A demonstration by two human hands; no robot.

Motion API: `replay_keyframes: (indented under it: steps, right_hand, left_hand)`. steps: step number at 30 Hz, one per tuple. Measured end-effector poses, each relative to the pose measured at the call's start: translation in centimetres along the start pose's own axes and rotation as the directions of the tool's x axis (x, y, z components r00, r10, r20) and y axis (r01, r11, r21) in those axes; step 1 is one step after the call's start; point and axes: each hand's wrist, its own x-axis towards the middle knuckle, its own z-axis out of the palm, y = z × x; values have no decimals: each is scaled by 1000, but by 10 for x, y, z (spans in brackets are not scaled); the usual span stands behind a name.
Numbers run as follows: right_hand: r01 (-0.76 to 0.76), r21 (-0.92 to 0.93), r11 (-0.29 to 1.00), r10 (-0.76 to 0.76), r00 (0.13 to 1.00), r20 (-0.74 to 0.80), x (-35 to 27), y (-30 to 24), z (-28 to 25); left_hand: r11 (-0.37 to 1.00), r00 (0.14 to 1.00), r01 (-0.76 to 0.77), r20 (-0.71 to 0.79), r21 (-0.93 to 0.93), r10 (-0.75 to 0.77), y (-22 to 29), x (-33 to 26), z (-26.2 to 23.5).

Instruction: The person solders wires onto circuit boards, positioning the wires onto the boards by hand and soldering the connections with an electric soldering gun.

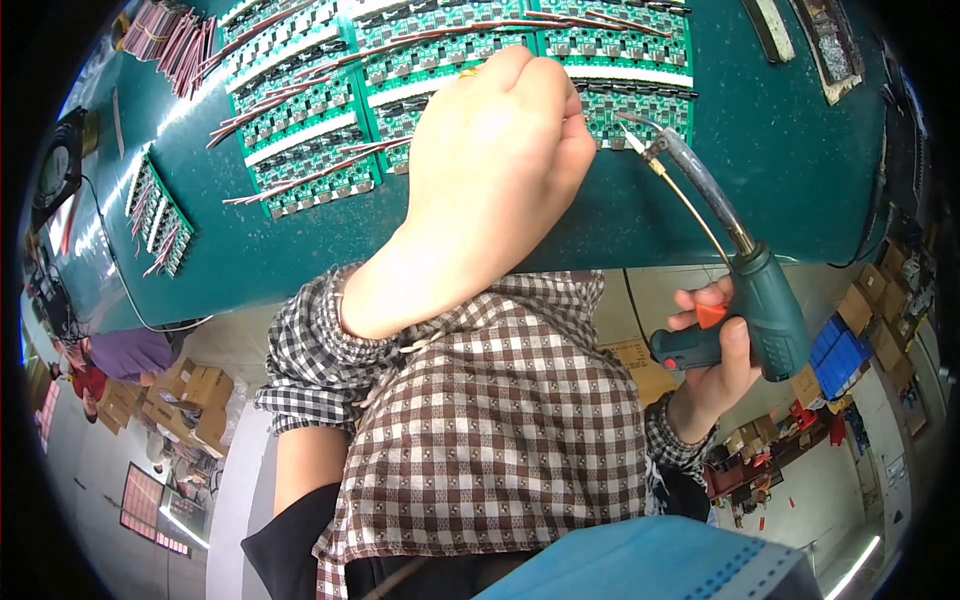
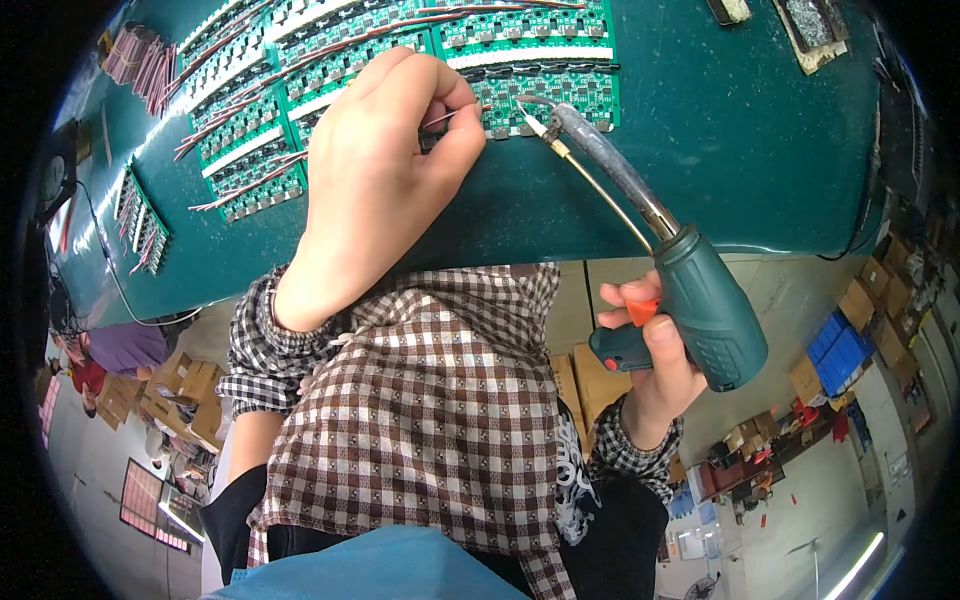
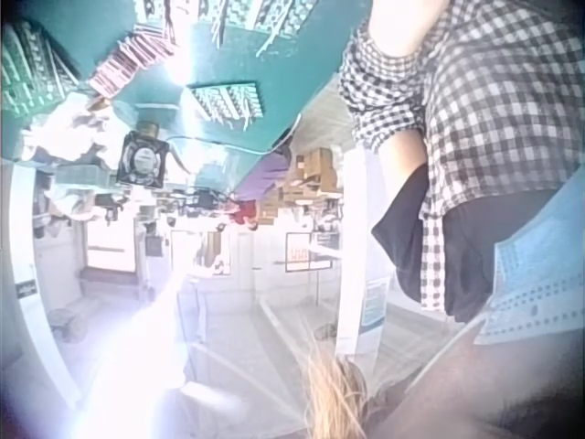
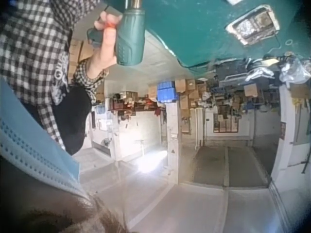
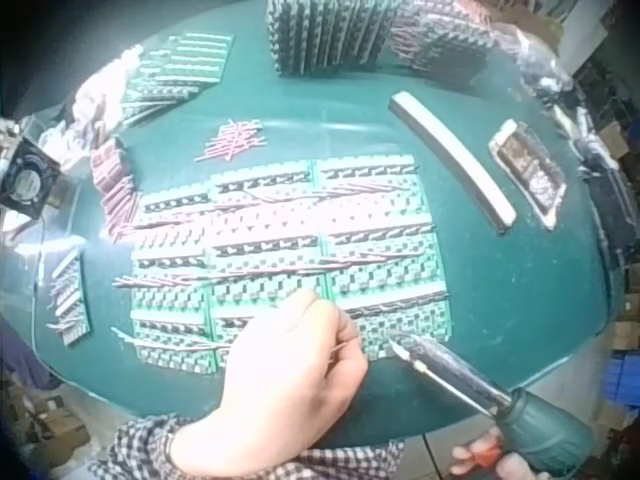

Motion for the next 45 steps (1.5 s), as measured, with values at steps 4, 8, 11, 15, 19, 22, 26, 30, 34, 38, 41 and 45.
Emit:
replay_keyframes:
  steps: [4, 8, 11, 15, 19, 22, 26, 30, 34, 38, 41, 45]
  right_hand:
    - [-15, 7, 1000, 15, 1000, -20, 3, -1, -2]
    - [-17, 21, 1000, 18, 999, -41, 2, -2, -7]
    - [-16, 45, 999, 22, 988, -154, 7, -3, -9]
    - [314, -58, 948, -319, 922, -219, 27, -26, -34]
    - [592, -210, 778, -624, 688, -371, 28, -70, -65]
    - [448, -710, 544, -805, 519, -289, 74, -50, -52]
    - [521, -309, 796, -606, 688, -401, 116, -21, -46]
    - [368, -158, 916, -399, 804, -442, 97, -31, -40]
    - [160, 369, 916, -77, 970, -231, 68, -24, -55]
    - [55, 473, 879, -3, 994, -109, 49, -24, -47]
    - [8, 480, 877, 12, 999, -38, 41, -22, -43]
    - [-24, 482, 876, 24, 1000, 7, 33, -20, -37]
  left_hand:
    - [1000, 1000, 11, -6, 6, -11, 1, 2, 1]
    - [1000, 1000, -12, -9, -19, 12, 4, 5, 1]
    - [998, 999, -40, 3, -44, 40, 3, 6, -1]
    - [998, 995, 59, 79, -38, -56, 0, 0, -7]
    - [996, 993, 63, 105, -70, -56, 2, 1, -13]
    - [997, 992, 59, 116, -56, -52, 5, 4, -13]
    - [999, 990, 46, 135, -24, -43, -3, 0, -13]
    - [994, 984, 100, 152, -33, -94, 1, 3, -14]
    - [996, 990, 68, 128, -53, -60, 3, 5, -14]
    - [998, 994, 51, 96, -45, -47, 3, 4, -11]
    - [999, 998, 30, 64, -35, -28, 1, 2, -9]
    - [999, 999, 11, 32, -33, -10, 0, 0, -5]
